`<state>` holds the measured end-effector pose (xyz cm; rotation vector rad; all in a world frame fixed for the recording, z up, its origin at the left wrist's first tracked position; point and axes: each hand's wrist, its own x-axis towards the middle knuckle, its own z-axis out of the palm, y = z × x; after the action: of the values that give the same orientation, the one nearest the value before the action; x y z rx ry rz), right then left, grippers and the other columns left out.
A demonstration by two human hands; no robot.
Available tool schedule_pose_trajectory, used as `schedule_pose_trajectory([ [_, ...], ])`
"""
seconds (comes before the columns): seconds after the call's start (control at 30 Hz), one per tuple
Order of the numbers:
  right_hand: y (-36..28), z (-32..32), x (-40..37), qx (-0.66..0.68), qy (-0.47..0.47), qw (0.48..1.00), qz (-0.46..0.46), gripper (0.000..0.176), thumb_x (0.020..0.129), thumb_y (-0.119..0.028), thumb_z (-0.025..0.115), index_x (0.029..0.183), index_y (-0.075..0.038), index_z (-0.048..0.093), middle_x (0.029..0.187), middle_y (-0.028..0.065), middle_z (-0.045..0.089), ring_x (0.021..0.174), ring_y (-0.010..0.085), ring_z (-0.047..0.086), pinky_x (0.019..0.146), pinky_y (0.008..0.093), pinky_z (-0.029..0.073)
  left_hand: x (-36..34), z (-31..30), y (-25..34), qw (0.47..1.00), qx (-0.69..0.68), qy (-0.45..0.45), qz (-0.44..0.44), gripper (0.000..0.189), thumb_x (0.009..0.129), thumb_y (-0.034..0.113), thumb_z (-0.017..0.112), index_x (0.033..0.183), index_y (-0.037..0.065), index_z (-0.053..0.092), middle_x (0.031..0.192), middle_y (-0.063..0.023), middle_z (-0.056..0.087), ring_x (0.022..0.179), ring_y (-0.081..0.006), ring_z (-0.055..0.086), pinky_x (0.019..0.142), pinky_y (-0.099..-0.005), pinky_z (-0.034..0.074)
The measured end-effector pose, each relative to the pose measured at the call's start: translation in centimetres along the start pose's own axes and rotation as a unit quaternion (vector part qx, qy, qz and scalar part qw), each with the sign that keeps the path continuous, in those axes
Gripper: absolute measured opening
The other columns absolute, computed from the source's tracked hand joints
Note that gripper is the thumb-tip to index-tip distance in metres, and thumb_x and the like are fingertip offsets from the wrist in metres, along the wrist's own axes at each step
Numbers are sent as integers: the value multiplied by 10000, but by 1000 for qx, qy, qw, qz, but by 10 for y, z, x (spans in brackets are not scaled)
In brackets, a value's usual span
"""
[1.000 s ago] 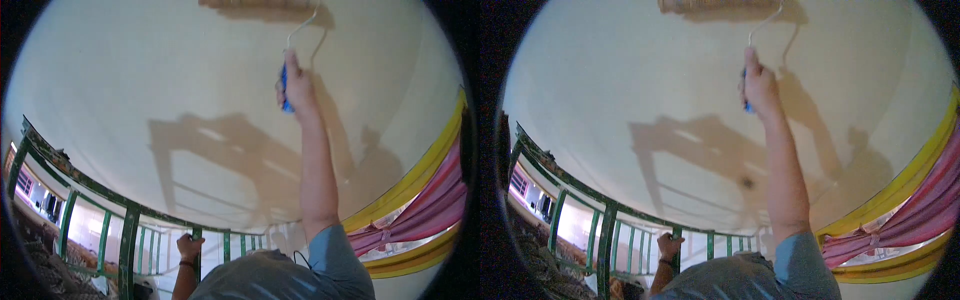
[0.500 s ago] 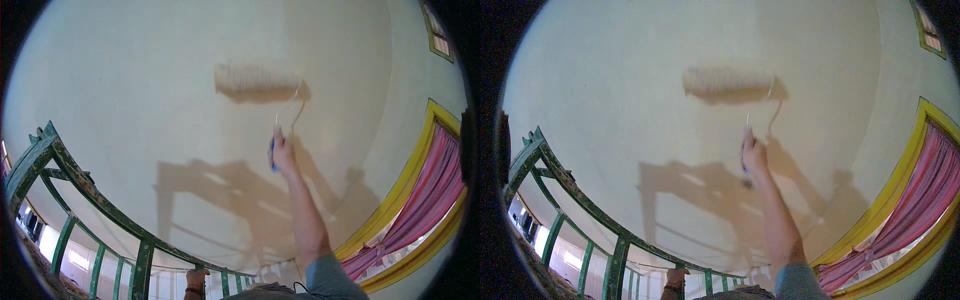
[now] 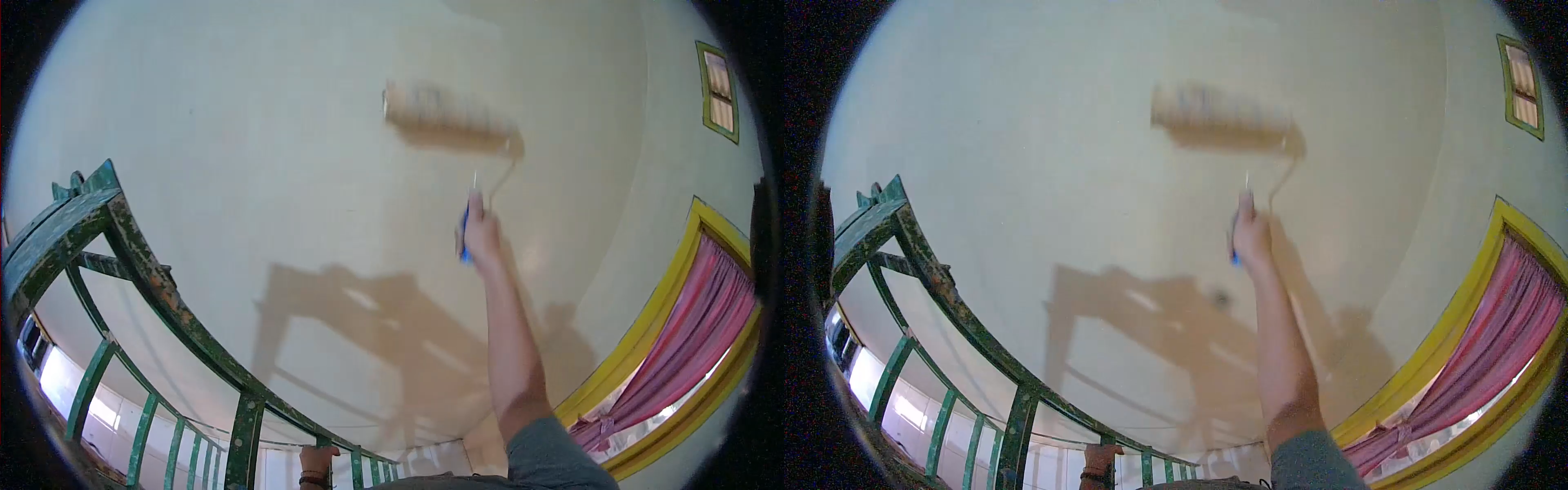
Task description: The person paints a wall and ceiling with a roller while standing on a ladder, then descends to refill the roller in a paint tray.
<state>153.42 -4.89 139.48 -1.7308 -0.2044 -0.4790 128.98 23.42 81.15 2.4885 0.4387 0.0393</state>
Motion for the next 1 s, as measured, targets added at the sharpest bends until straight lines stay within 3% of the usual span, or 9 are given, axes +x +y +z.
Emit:
schedule_pose_trajectory([
  [0.07,51,5,-29,-17,14,999,27,562,908,-581,346,602,-111,383,454,25,422,319,145,418,310,312,357,-5,3,-2,999,11,-34,-23,171,796,296,538,826,331,703,845,-37,685,765,-277,651,705,-387,518],
  [0.1,59,7,-34,-19,13,999,28,562,908,-581,346,602,-111,383,454,25,422,319,145,418,310,312,357,-12,-30,30,973,-184,-27,-139,465,466,309,757,694,-79,641,785,-251,647,756,-327,648,675,-389,525],
  [0.33,-57,-10,31,-13,19,1000,-15,600,873,-651,329,598,-129,432,468,25,444,372,132,449,375,296,401,-28,-69,73,961,-197,-1,-195,374,492,281,744,632,-48,632,736,-221,651,742,-329,646,664,-387,524],
  [0.47,-156,-17,79,67,-35,995,-68,562,872,-646,347,670,-123,397,493,6,418,381,124,421,365,289,388,-28,-66,67,988,-75,-63,-117,258,718,414,597,716,176,698,761,-136,664,730,-289,647,693,-387,520],
  [0.5,-170,-15,87,76,-39,994,-71,556,873,-643,348,686,-121,392,495,4,410,384,122,413,364,288,388,-24,-53,49,999,26,-9,32,211,729,393,596,721,212,704,735,-117,662,674,-291,638,660,-392,519],
  [0.53,-178,-13,93,83,-35,994,-69,556,873,-643,348,686,-121,392,495,4,410,384,122,413,364,288,388,-35,-74,75,942,-316,23,-111,362,671,348,687,799,10,679,681,-100,635,616,-238,557,597,-354,471],
  [0.6,-187,-10,98,92,-30,992,-83,554,875,-641,344,687,-123,394,496,2,405,386,121,400,366,286,389,-6,-11,20,942,-322,56,-76,346,663,351,695,721,11,672,708,-119,646,632,-219,562,594,-363,464],
  [0.73,-141,-8,80,67,-19,994,-79,572,875,-647,333,658,-121,394,497,3,410,398,122,418,374,282,395,-16,-62,57,993,-53,-86,-57,386,511,330,733,670,-13,657,747,-194,660,721,-315,645,703,-377,517],
  [1.0,56,24,-12,6,33,999,-26,597,895,-614,331,581,-112,406,441,14,405,318,138,399,317,302,342,-3,-41,33,983,-102,-49,-142,393,537,310,723,659,-57,650,725,-217,650,695,-315,632,642,-402,502],
])
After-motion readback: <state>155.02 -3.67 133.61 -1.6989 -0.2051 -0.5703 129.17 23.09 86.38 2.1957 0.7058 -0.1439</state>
